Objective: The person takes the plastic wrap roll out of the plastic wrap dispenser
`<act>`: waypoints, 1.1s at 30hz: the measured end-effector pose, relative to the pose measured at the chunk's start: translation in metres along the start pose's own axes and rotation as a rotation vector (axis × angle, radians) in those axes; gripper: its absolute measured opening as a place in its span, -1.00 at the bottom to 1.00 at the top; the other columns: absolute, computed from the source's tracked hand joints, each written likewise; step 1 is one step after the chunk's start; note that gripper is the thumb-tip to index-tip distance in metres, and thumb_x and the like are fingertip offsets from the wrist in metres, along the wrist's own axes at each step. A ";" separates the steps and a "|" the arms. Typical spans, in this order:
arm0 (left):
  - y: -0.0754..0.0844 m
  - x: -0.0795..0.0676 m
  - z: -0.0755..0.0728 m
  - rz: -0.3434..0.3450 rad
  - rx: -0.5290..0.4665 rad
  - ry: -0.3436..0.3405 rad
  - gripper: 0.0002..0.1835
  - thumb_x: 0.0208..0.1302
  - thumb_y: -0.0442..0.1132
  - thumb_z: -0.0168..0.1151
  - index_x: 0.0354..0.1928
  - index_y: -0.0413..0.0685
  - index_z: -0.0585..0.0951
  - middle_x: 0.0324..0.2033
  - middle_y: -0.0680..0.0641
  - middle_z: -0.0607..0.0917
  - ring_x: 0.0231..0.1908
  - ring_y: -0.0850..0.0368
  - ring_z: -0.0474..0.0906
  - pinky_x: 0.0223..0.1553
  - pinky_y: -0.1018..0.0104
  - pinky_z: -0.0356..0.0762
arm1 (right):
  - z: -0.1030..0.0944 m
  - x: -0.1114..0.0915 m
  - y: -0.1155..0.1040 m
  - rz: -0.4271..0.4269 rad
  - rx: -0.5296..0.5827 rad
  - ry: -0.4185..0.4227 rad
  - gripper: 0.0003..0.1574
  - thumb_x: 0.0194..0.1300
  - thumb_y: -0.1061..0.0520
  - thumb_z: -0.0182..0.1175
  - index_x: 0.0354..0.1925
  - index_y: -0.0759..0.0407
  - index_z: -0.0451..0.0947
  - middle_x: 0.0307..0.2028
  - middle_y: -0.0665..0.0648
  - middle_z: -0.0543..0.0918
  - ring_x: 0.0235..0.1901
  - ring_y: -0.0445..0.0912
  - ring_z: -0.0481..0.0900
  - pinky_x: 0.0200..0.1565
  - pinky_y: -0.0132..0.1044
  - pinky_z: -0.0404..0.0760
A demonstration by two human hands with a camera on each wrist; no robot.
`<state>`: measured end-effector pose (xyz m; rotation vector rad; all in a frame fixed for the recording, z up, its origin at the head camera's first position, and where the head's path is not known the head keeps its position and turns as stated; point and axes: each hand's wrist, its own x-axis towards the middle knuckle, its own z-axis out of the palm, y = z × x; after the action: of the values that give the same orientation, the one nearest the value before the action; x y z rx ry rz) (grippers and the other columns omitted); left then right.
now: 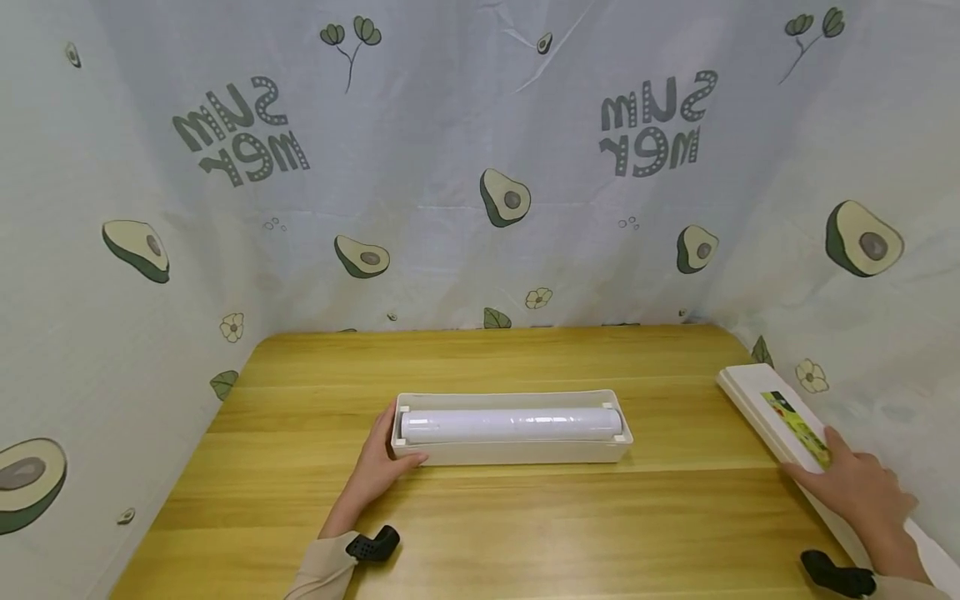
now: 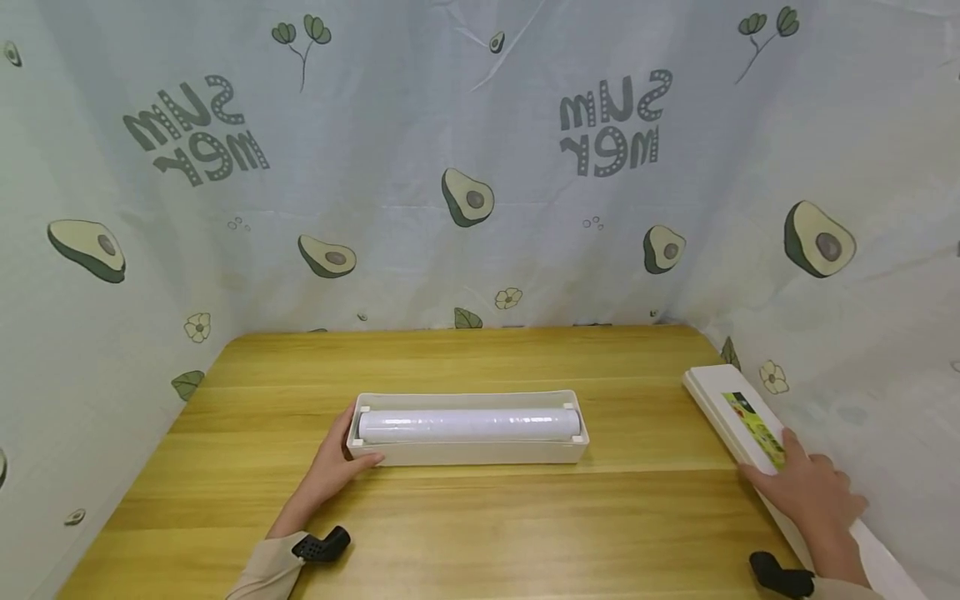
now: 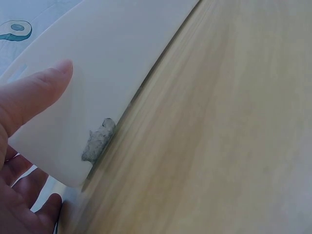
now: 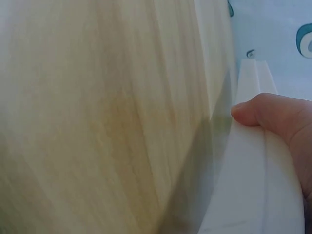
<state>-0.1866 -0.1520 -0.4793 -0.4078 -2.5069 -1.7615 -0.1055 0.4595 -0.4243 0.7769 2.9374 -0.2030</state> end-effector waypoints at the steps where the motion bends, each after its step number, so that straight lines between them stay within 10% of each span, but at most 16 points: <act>1: 0.000 0.000 0.000 0.001 0.001 -0.002 0.04 -0.05 -0.30 0.46 0.45 -0.10 0.04 0.31 -0.22 0.27 0.25 -0.08 0.30 0.20 0.45 0.31 | 0.001 0.001 0.002 0.009 -0.005 -0.009 0.41 0.09 -0.53 0.02 0.40 0.36 -0.39 -0.09 0.75 0.24 -0.18 0.58 0.31 -0.23 0.38 0.32; 16: -0.002 0.001 0.000 -0.037 0.037 -0.010 0.05 -0.03 -0.22 0.46 0.45 -0.11 0.02 0.33 -0.23 0.24 0.30 -0.11 0.24 0.31 -0.09 0.18 | 0.010 0.002 0.010 0.095 -0.044 -0.087 0.43 0.09 -0.56 -0.04 0.38 0.41 -0.42 -0.05 0.74 0.25 -0.16 0.53 0.38 -0.16 0.36 0.37; 33: -0.005 0.002 0.000 -0.030 0.041 -0.001 0.05 -0.05 -0.21 0.47 0.45 -0.09 0.05 0.30 -0.19 0.29 0.26 -0.06 0.29 0.30 0.06 0.27 | 0.017 0.009 0.019 0.110 -0.064 -0.096 0.49 0.04 -0.61 -0.05 0.38 0.41 -0.41 -0.09 0.71 0.30 -0.25 0.38 0.44 -0.22 0.25 0.41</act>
<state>-0.1897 -0.1527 -0.4835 -0.3710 -2.5586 -1.7166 -0.1023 0.4778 -0.4446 0.8908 2.7873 -0.1330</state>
